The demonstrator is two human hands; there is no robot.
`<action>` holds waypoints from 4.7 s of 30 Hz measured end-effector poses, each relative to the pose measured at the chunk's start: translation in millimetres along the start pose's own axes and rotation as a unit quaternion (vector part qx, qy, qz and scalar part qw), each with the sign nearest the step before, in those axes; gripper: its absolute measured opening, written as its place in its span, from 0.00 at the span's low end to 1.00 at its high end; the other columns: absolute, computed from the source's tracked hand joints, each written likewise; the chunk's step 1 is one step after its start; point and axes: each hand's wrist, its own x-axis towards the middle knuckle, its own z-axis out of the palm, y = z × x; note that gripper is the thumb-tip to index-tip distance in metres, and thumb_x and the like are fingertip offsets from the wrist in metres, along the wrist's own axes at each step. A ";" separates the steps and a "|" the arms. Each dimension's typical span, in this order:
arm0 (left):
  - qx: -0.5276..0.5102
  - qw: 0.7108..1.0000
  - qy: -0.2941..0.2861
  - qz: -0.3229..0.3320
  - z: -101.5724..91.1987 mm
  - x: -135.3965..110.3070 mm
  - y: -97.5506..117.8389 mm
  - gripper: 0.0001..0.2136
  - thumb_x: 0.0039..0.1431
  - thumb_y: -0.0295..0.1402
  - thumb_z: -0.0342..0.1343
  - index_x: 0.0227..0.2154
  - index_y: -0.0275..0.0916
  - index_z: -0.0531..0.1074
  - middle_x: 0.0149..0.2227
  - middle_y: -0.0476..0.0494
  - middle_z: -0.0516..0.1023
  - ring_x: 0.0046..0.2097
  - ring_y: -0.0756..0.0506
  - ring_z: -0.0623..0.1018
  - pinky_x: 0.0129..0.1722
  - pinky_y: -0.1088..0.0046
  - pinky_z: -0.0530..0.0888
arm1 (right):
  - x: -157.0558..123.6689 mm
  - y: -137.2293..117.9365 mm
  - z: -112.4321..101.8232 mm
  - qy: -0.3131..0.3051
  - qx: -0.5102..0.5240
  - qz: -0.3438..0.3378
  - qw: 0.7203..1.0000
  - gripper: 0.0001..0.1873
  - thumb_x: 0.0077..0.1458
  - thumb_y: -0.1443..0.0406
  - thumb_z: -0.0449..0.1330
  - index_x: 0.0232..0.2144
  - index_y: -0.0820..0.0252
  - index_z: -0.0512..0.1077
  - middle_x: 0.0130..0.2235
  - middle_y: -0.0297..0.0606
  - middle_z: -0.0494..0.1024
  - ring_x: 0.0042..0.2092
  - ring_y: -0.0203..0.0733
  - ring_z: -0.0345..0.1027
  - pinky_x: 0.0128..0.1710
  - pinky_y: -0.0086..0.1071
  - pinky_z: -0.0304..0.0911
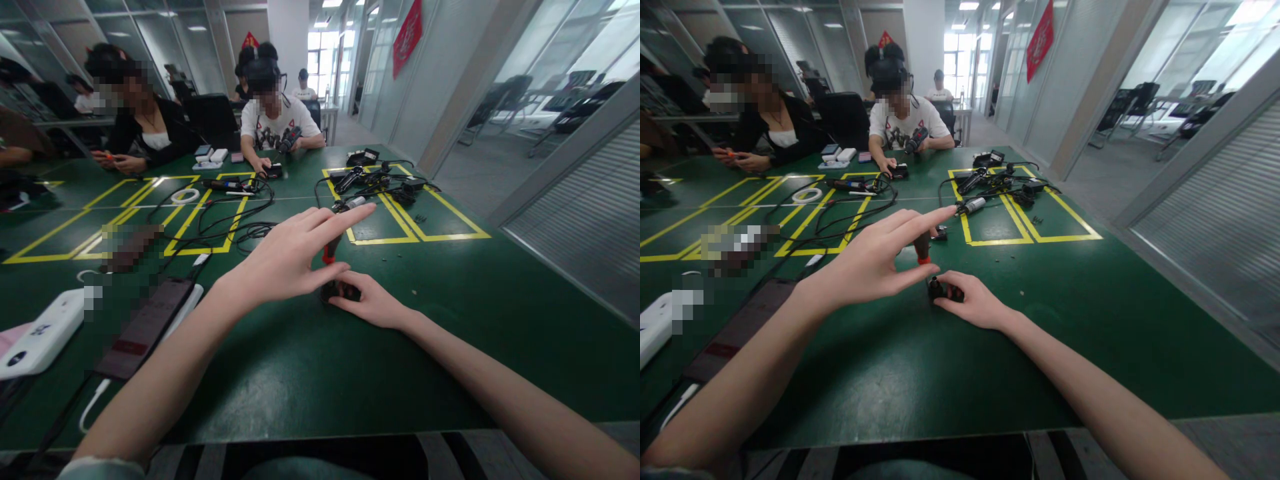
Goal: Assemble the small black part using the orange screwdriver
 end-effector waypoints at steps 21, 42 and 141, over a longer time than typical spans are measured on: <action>0.016 1.000 -0.005 -0.015 1.1 0.5 1.3 0.32 0.66 0.29 0.53 0.71 0.42 0.54 0.47 0.41 0.75 0.44 0.45 0.75 0.46 0.68 0.74 | 0.2 -2.7 -0.8 0.000 0.013 0.008 1.000 0.10 0.61 0.62 0.62 0.44 0.59 0.74 0.38 0.38 0.78 0.35 0.41 0.68 0.37 0.35 0.66; -0.050 0.999 0.012 -0.001 2.7 0.5 -1.5 0.29 0.65 0.25 0.54 0.68 0.42 0.61 0.52 0.39 0.73 0.48 0.45 0.76 0.48 0.69 0.75 | -0.7 -1.3 -1.1 -0.001 -0.002 0.000 1.000 0.11 0.61 0.62 0.63 0.45 0.59 0.74 0.39 0.38 0.79 0.35 0.41 0.70 0.37 0.35 0.67; -0.524 0.785 -0.034 -0.330 -20.5 9.0 -14.5 0.17 0.62 0.48 0.58 0.37 0.35 0.70 0.41 0.35 0.84 0.29 0.46 0.82 0.22 0.77 0.73 | 2.3 -0.7 -0.4 -0.016 0.019 0.010 1.000 0.13 0.62 0.60 0.63 0.47 0.60 0.74 0.39 0.38 0.77 0.35 0.40 0.68 0.35 0.34 0.65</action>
